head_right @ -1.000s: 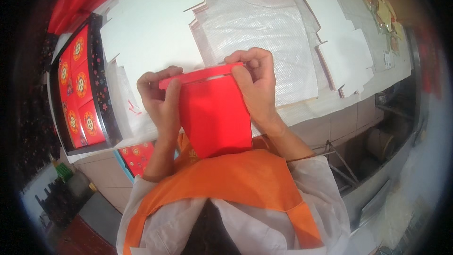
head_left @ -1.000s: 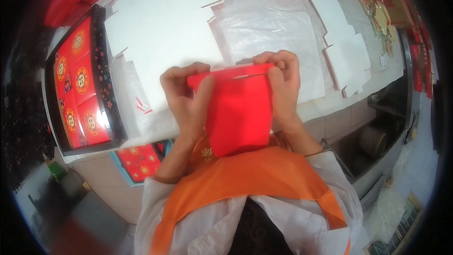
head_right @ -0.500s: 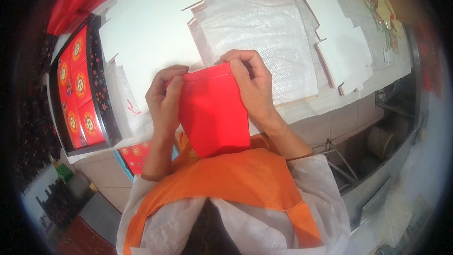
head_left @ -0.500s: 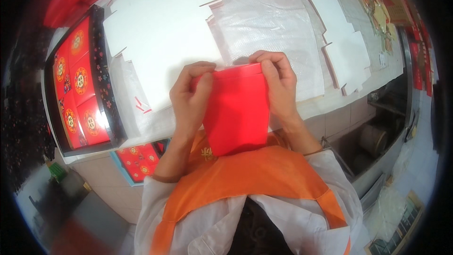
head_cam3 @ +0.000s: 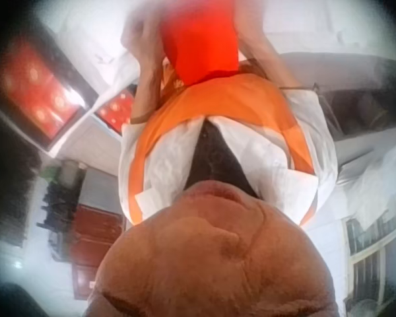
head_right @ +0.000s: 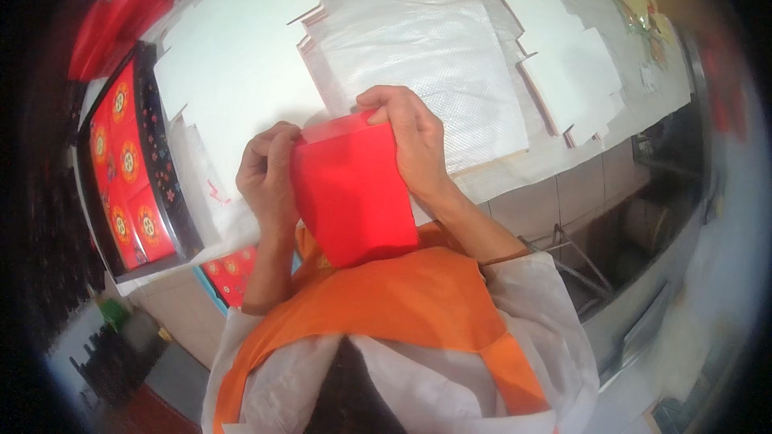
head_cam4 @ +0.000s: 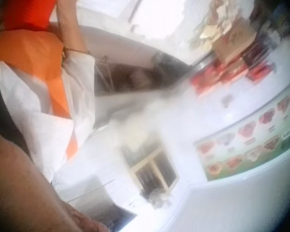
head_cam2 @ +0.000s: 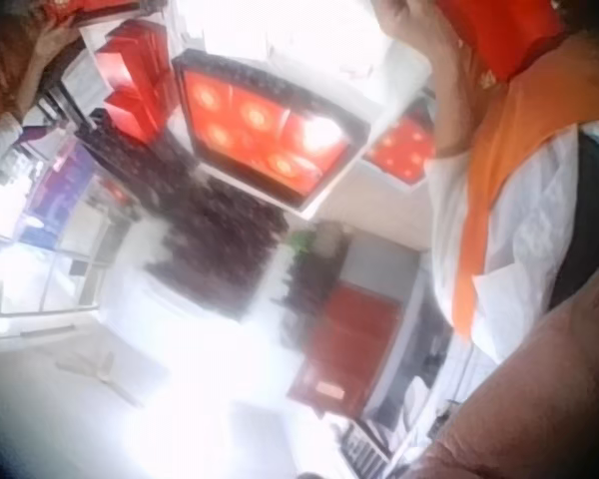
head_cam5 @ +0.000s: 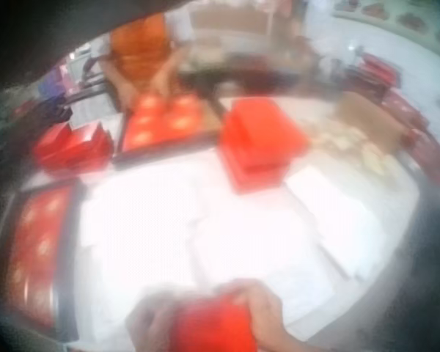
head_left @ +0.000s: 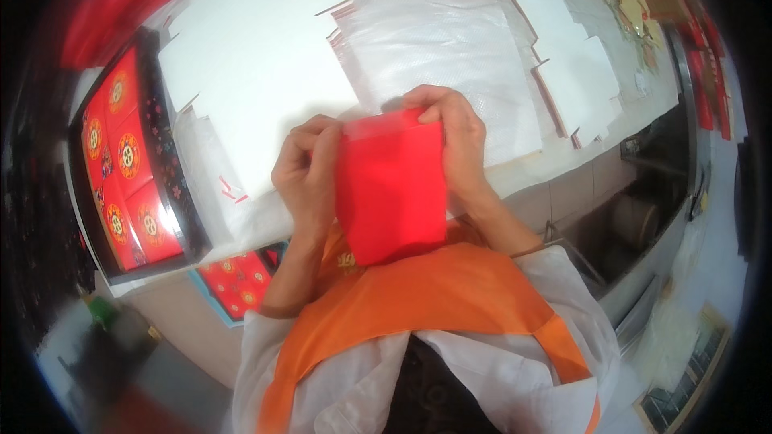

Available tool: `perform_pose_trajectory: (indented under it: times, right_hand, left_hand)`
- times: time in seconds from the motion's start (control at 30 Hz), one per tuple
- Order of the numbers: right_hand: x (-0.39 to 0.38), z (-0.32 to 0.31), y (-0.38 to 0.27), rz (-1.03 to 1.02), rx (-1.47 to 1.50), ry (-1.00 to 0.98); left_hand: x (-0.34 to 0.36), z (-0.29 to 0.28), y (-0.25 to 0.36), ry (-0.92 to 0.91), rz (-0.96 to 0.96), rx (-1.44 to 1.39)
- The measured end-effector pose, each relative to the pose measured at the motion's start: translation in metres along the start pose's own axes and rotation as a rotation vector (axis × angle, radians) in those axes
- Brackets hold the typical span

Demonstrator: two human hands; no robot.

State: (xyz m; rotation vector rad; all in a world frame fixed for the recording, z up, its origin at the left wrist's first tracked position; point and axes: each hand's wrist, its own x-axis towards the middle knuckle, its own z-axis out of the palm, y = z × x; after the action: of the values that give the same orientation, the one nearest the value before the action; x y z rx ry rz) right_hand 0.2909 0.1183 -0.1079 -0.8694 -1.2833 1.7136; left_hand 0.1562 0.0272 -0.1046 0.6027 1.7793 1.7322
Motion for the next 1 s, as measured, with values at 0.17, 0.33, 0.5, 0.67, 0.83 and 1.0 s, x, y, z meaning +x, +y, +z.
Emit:
perform_pose_trajectory:
  times: [0.17, 0.33, 0.5, 0.67, 0.83, 1.0]
  right_hand:
    - [0.008, -0.012, 0.007, -0.066, -0.027, -0.078]
    - [0.037, -0.015, -0.043, -0.356, -0.096, -0.355]
    - [0.135, -0.121, -0.077, -0.464, -0.528, 0.186]
    - [0.255, -0.307, -0.061, -0.503, -1.205, 0.494]
    - [0.345, -0.385, -0.063, -0.561, -1.790, 0.656]
    - [0.409, -0.408, -0.064, -0.360, -1.933, 0.732]
  left_hand:
    - [0.025, -0.003, 0.036, -0.498, 0.237, 0.565]
    - [0.080, -0.004, 0.100, -1.037, 0.124, 0.701]
    - [0.123, -0.032, 0.085, -0.470, 0.005, 0.287]
    - [0.129, -0.052, 0.024, -0.302, -0.250, -0.092]
    - [0.144, -0.095, -0.029, -0.262, -0.263, -0.036]
    - [0.146, -0.083, -0.016, -0.283, -0.244, -0.050]
